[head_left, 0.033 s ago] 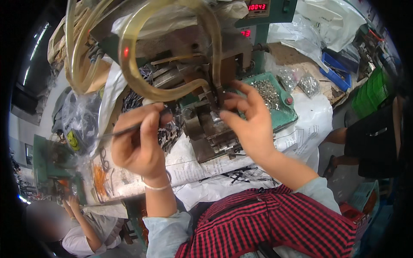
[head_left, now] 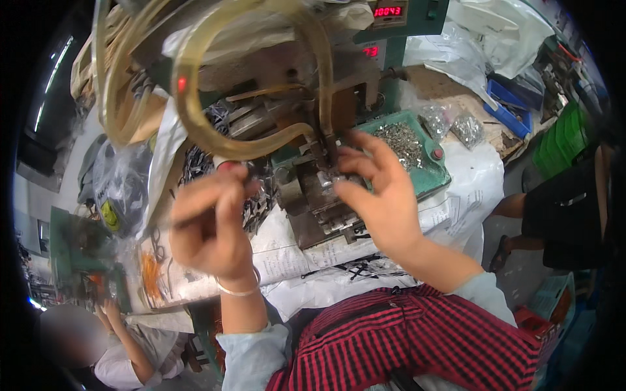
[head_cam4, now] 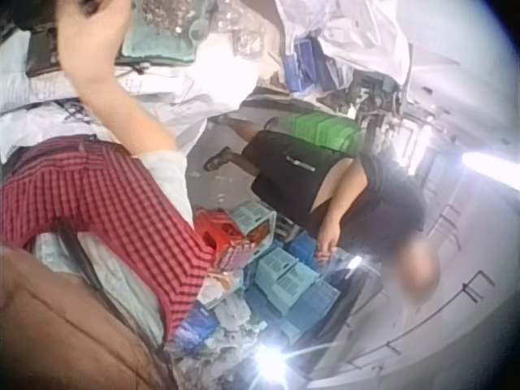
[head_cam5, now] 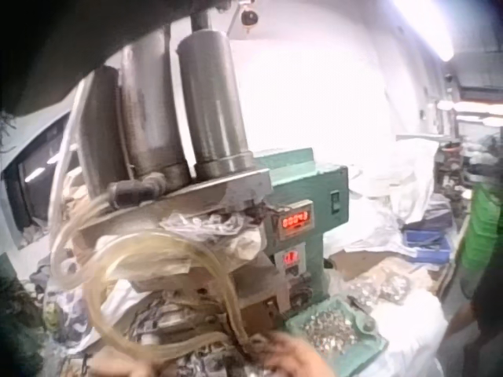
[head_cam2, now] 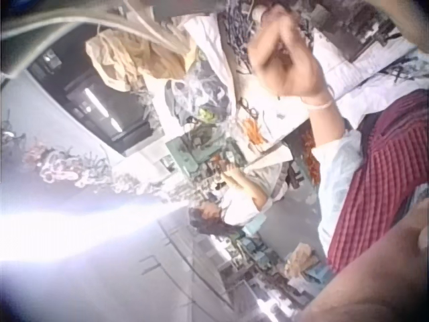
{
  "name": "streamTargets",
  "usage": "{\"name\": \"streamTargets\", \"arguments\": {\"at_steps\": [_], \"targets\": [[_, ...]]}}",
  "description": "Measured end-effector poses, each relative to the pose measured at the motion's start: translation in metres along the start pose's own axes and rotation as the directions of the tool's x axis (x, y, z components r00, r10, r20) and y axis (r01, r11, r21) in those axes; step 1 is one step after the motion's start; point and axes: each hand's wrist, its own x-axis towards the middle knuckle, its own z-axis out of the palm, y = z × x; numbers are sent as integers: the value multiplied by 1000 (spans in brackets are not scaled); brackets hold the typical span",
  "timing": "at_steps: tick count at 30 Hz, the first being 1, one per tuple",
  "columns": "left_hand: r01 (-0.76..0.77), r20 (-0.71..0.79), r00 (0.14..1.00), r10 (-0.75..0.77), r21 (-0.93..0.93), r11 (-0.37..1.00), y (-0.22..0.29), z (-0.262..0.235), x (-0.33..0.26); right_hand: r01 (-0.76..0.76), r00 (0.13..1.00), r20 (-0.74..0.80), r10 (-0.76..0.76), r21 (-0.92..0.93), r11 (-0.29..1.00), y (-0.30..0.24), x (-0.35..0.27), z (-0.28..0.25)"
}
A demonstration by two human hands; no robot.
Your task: The person repeatedly picks small metal components and black plastic pieces from trays, places them into a press machine, and removes the assembled units. The person handles the parts one at a time and deposits the finished items into a pile on the table.
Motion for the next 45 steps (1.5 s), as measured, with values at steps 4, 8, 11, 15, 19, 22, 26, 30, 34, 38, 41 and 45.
{"name": "streamTargets", "arguments": {"at_steps": [4, 8, 11, 15, 19, 22, 26, 30, 34, 38, 41, 45], "targets": [[-311, 446, 881, 159, 293, 904, -1, -1, -39, 182, 963, 238, -124, -242, 953, -6, -2, -30], [-613, 531, 746, 402, 312, 725, -12, 32, -57, 24, 962, -174, -210, -713, 701, 58, 13, -125], [-569, 522, 769, 370, 294, 768, -20, 37, -64, 49, 973, -96, -208, -799, 599, 74, -1, -143], [-578, 543, 761, 355, 319, 751, -25, 33, -69, 115, 913, -192, -359, -723, 681, 56, 24, -147], [-594, 537, 753, 381, 304, 745, -24, 37, -64, 51, 955, -131, -267, -812, 581, 56, 25, -161], [-582, 525, 765, 373, 314, 751, -24, 37, -66, 110, 970, 23, -241, -927, 357, 64, 9, -157], [-559, 503, 788, 354, 344, 755, -23, 33, -73, 93, 963, 18, -269, -959, 269, 70, 8, -134], [-333, 447, 880, 160, 341, 879, -8, 18, -95, 147, 950, 102, -294, -980, 137, 81, 17, -135], [-354, 609, 792, -30, 499, 791, 20, -44, -122, 140, 942, 25, -335, -936, 322, 82, 10, -139], [65, -84, 996, 6, 815, 576, 32, -104, -94, 54, 961, -67, -268, -905, 422, 70, 8, -163], [77, -55, 997, -61, 882, 465, -6, -145, -39, 35, 983, -36, -182, -929, 369, 58, 10, -153], [176, -54, 897, -438, 954, 244, -124, -191, -30, -5, 974, -69, -217, -959, 284, 62, 9, -143]]}}
